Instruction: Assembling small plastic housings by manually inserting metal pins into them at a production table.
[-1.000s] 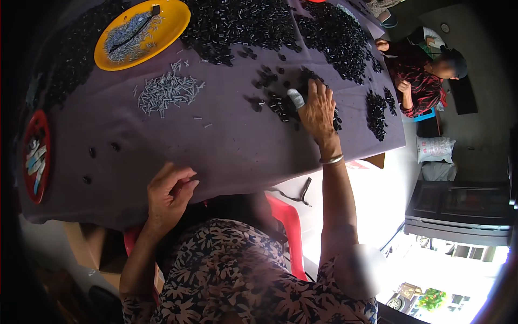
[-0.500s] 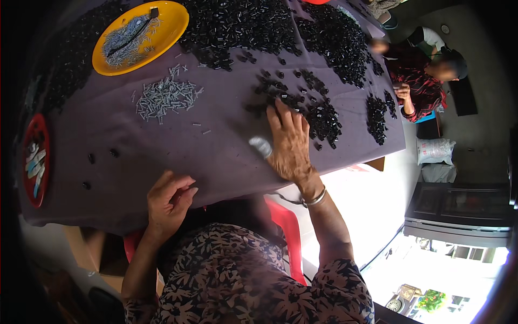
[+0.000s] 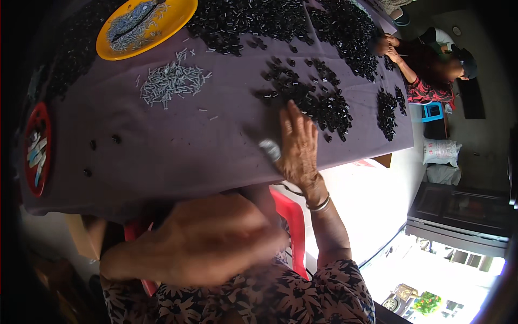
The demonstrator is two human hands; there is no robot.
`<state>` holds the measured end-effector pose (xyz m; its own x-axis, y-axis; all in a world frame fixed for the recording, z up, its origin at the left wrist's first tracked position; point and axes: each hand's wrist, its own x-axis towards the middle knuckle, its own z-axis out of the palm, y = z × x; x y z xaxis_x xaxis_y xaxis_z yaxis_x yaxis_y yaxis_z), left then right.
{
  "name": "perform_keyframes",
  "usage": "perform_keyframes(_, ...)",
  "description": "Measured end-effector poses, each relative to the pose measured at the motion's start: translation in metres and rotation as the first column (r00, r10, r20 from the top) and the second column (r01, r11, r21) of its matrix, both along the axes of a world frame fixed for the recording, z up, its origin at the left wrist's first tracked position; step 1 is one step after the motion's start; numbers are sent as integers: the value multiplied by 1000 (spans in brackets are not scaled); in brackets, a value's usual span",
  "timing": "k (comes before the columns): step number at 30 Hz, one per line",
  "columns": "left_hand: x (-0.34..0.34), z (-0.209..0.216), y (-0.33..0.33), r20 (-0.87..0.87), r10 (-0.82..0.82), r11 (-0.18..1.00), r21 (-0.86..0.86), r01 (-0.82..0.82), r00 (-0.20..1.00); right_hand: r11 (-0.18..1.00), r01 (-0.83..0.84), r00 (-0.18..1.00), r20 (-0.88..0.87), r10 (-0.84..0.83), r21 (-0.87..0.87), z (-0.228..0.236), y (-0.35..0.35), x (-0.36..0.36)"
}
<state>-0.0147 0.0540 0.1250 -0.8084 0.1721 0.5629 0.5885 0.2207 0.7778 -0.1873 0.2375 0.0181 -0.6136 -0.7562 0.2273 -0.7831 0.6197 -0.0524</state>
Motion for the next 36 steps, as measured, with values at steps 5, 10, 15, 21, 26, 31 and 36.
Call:
perform_keyframes(5,-17,58,3,-177,-122,988,-117,102,977,987,155,983,-95,-159,-51,-5,8,-22)
perform_keyframes(10,-18,62,13,-185,-136,988,-100,119,973,971,174,974,-117,-194,-165,0,-4,-16)
perform_keyframes(15,11,60,54,-36,307,950,64,-304,951,983,71,996,-41,-79,-170,-4,-30,-29)
perform_keyframes(21,25,52,30,-368,427,835,-189,-516,826,996,-2,1000,3,3,-93,6,-29,-17)
perform_keyframes(26,39,-24,-12,-299,402,835,-268,-481,865,998,1,998,-57,-5,-65,10,-7,-12)
perform_keyframes(31,51,-79,-25,-69,682,663,-363,-655,728,978,140,979,-124,-160,-154,16,18,-48)
perform_keyframes(36,69,-95,-52,72,853,509,-338,-792,518,591,12,956,183,230,-806,41,33,-67)
